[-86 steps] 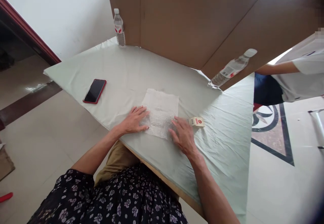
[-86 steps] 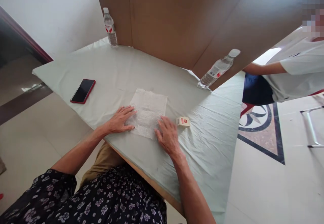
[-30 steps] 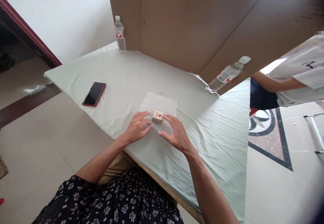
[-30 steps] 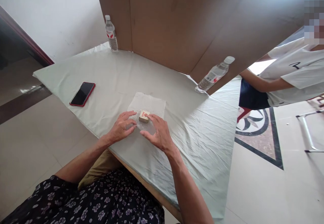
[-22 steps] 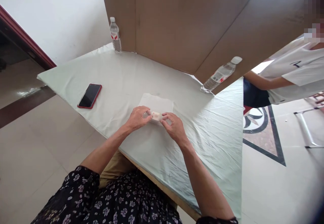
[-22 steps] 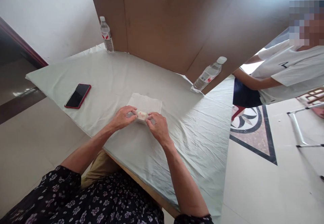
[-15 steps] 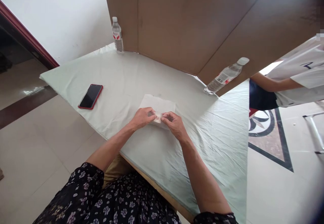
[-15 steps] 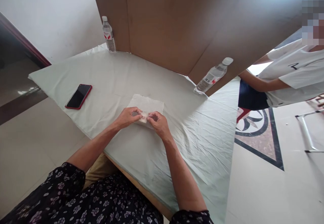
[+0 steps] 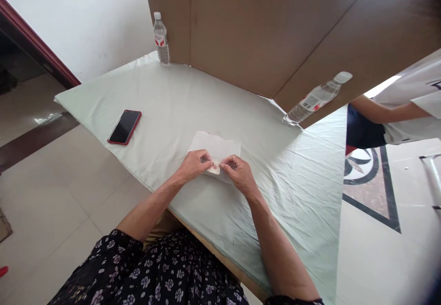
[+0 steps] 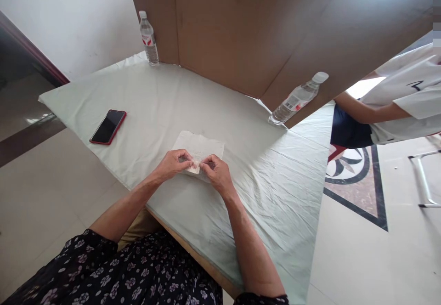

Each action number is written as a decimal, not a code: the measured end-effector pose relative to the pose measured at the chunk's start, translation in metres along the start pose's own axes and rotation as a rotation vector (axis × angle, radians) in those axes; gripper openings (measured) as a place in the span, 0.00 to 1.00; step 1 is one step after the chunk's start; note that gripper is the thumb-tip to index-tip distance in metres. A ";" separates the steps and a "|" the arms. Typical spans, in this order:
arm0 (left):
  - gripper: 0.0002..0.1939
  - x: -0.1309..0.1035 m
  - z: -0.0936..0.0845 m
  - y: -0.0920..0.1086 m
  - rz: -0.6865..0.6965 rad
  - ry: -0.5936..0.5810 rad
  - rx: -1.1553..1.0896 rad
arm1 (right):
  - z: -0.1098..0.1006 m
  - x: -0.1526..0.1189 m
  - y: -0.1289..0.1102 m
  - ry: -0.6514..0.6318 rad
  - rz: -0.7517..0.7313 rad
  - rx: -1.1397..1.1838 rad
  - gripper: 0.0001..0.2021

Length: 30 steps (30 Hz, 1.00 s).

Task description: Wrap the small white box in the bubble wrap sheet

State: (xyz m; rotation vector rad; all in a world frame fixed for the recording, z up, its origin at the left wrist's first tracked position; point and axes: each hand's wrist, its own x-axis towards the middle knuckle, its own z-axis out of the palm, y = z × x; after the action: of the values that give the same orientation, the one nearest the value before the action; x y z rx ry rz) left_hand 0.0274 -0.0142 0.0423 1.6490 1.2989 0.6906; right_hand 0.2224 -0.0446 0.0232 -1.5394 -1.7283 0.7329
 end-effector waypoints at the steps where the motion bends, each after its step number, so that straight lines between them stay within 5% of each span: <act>1: 0.05 0.001 0.001 0.000 -0.002 0.007 -0.003 | 0.000 -0.004 -0.004 0.091 -0.054 -0.126 0.08; 4: 0.03 0.004 0.003 -0.001 0.001 0.002 -0.005 | 0.002 -0.017 -0.019 0.296 -0.294 -0.477 0.07; 8: 0.06 0.003 -0.002 -0.006 0.051 0.021 0.058 | 0.011 -0.029 -0.031 0.124 -0.507 -0.643 0.08; 13: 0.18 -0.006 -0.018 -0.020 0.062 0.049 0.107 | 0.018 -0.027 -0.027 0.008 -0.467 -0.695 0.12; 25: 0.21 -0.013 -0.022 -0.031 -0.123 0.262 0.517 | 0.014 -0.014 -0.035 -0.082 -0.532 -0.904 0.13; 30: 0.26 -0.016 -0.033 -0.028 -0.261 0.190 0.605 | 0.012 -0.011 -0.038 -0.127 -0.550 -0.903 0.13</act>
State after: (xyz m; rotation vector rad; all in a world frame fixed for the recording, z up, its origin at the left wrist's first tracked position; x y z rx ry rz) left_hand -0.0173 -0.0178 0.0336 1.8553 1.9566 0.3109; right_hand 0.1909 -0.0599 0.0453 -1.4067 -2.6140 -0.2962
